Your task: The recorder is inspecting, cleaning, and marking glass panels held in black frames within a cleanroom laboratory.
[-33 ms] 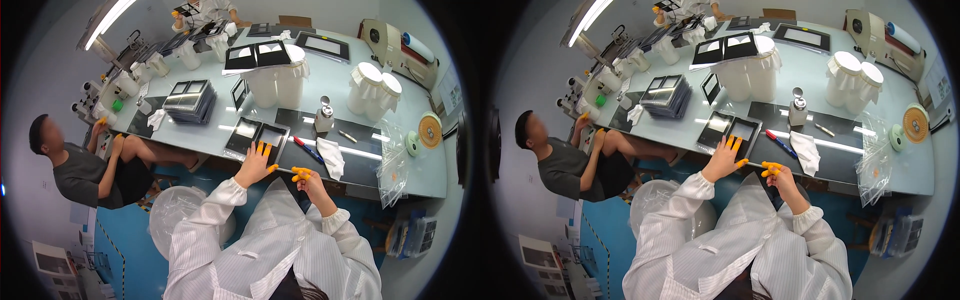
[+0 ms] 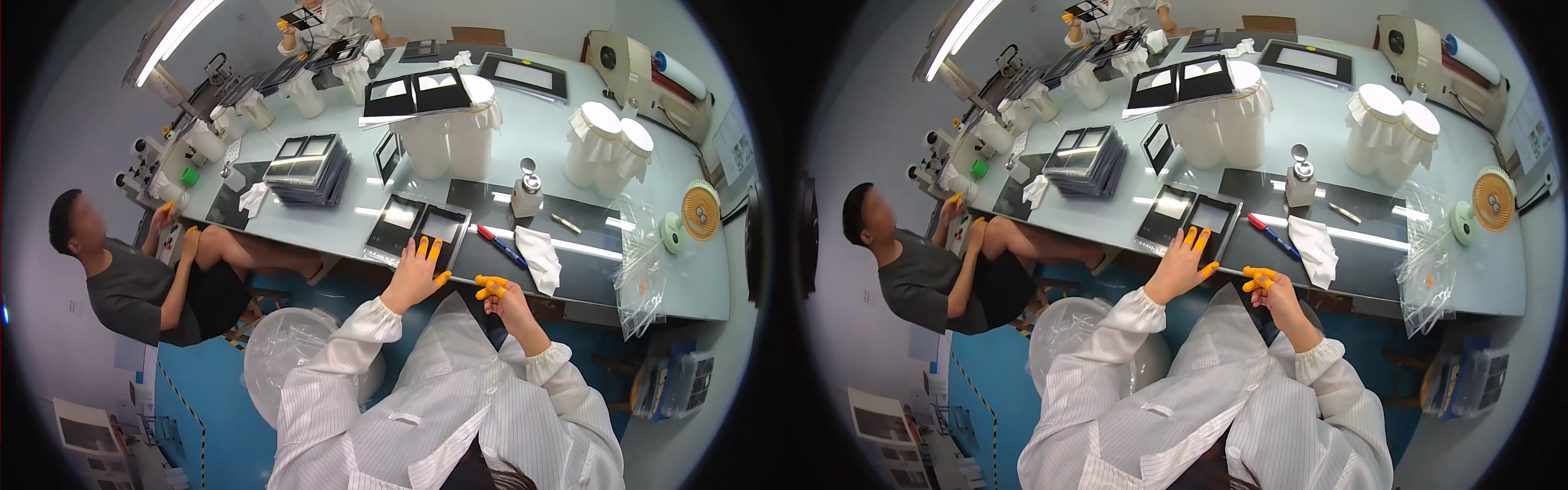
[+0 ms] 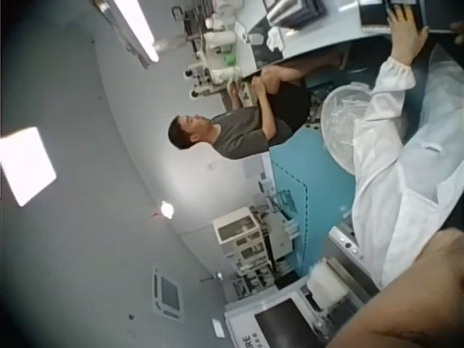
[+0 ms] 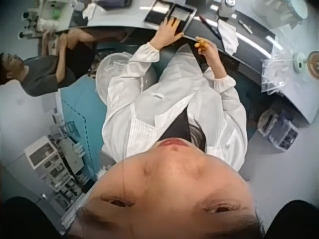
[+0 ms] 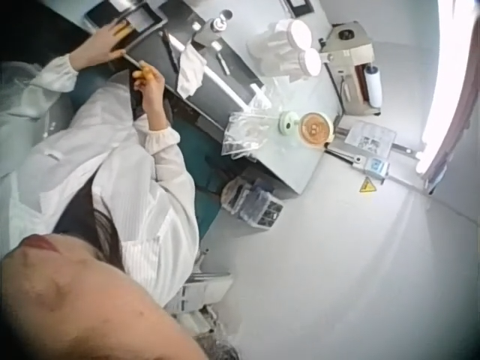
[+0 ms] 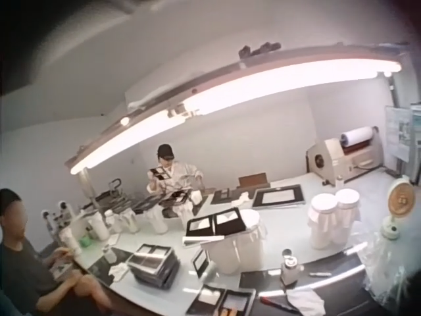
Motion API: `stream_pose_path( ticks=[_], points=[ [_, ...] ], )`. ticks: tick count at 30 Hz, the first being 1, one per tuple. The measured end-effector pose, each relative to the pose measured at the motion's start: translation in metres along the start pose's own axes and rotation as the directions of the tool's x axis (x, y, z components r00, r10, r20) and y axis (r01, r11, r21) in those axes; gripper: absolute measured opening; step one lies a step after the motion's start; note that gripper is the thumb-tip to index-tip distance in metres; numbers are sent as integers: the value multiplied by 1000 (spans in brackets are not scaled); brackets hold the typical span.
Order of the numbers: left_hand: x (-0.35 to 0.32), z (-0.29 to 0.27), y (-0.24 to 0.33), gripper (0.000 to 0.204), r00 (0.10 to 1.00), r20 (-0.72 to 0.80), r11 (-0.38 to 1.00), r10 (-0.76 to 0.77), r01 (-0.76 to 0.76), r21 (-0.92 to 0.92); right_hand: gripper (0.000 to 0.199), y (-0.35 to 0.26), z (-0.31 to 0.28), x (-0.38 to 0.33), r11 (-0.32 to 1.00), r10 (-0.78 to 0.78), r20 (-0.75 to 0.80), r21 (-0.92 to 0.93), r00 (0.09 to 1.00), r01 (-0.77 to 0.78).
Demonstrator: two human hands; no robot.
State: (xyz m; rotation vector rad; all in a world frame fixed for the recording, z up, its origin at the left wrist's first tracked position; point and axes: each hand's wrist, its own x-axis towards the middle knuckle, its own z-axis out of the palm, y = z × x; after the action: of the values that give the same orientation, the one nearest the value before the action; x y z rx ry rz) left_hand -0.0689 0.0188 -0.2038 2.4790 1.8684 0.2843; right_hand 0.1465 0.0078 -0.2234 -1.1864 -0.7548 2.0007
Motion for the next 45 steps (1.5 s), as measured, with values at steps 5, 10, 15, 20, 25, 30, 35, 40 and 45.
stream_pose_path(
  ticks=[5,10,15,20,25,30,35,40,45],
  points=[
    [-5,-6,12,64,999,21,998,-46,47,-50,25,4,-14,1,999,-8,37,45,999,6],
    [5,-6,15,65,991,136,1000,-16,14,20,25,4,-10,-4,998,-38,34,41,999,37],
    [3,-14,6,60,994,31,993,101,-99,-68,26,5,-16,-3,997,-63,69,47,996,59],
    [-6,-57,5,50,994,-85,987,68,-80,-140,24,4,-25,-2,997,-44,25,67,999,42],
    [-39,-110,-32,36,805,-587,993,-85,119,19,25,0,-28,-1,998,-50,14,27,999,50],
    [-69,-127,-49,29,590,-364,475,-720,38,-879,41,-6,-11,-10,996,-91,136,33,986,87],
    [-73,-67,-12,26,657,32,-47,-753,-6,-999,67,-28,4,-33,955,-284,296,173,912,242],
    [-66,-28,30,26,693,236,-404,-681,-86,-911,45,-36,-33,-50,931,-271,173,296,947,213],
    [-59,-8,51,30,850,303,-674,-431,-80,-734,32,-25,-63,-53,874,-336,-92,342,937,347]
  ],
)
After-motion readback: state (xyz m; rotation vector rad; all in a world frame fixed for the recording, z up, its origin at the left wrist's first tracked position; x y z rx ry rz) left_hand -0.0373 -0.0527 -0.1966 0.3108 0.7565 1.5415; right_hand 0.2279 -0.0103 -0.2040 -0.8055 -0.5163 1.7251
